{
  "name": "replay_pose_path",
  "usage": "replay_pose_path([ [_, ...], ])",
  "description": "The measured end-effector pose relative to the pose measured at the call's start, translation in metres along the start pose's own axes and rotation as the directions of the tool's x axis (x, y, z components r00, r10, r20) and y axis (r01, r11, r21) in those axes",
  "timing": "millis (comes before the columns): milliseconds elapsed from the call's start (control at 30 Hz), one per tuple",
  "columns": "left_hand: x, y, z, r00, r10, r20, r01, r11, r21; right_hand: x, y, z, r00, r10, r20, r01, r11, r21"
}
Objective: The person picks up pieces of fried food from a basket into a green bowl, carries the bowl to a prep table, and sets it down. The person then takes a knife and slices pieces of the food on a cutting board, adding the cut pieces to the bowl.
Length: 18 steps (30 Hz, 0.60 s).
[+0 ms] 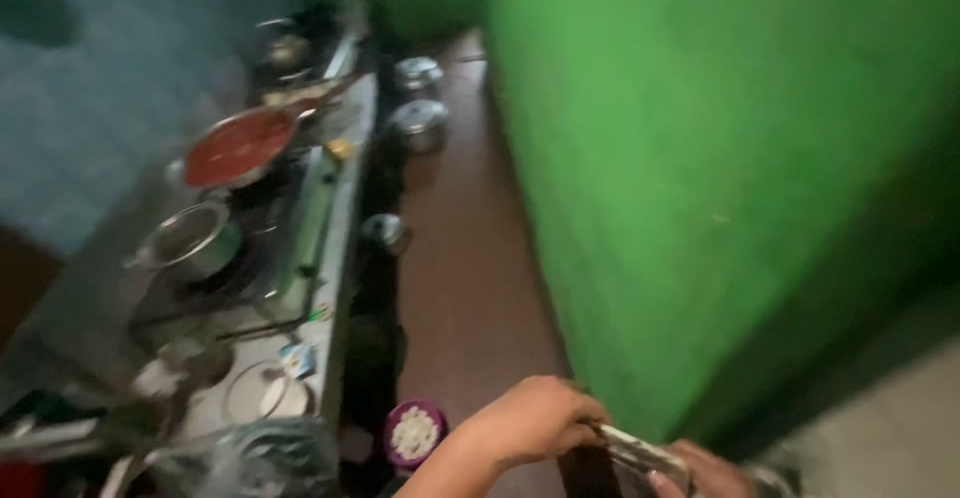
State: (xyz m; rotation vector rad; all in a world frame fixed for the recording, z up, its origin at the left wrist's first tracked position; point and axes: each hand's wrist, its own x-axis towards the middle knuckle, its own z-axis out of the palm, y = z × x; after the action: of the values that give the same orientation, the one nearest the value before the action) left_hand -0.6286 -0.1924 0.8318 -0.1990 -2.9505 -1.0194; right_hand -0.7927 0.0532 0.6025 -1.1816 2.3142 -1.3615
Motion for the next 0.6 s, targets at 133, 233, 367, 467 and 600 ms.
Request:
replay_pose_path([
  [133,0.045,0.045,0.022,0.972,0.192,0.137,-0.193,0.981,-0.01,-0.054,-0.016,-0.08,0.964,0.166,-0.21,-0.139,0.981,0.138],
  [233,0.064,0.077,0.052,0.938,0.316,0.141,-0.313,0.949,-0.044,-0.095,-0.025,-0.131,0.937,0.246,-0.249,-0.245,0.969,0.038],
  [367,0.087,0.103,0.089,0.87,0.491,0.055,-0.479,0.865,-0.15,-0.141,-0.029,-0.159,0.86,0.133,-0.493,-0.193,0.979,-0.071],
  [467,0.106,0.12,0.114,0.851,0.524,0.035,-0.512,0.842,-0.169,-0.173,-0.03,-0.176,0.768,0.272,-0.579,-0.281,0.957,0.075],
  [600,0.135,0.145,0.141,0.822,0.568,0.042,-0.549,0.81,-0.208,-0.198,-0.022,-0.198,0.524,0.537,-0.661,-0.617,0.774,0.14],
])
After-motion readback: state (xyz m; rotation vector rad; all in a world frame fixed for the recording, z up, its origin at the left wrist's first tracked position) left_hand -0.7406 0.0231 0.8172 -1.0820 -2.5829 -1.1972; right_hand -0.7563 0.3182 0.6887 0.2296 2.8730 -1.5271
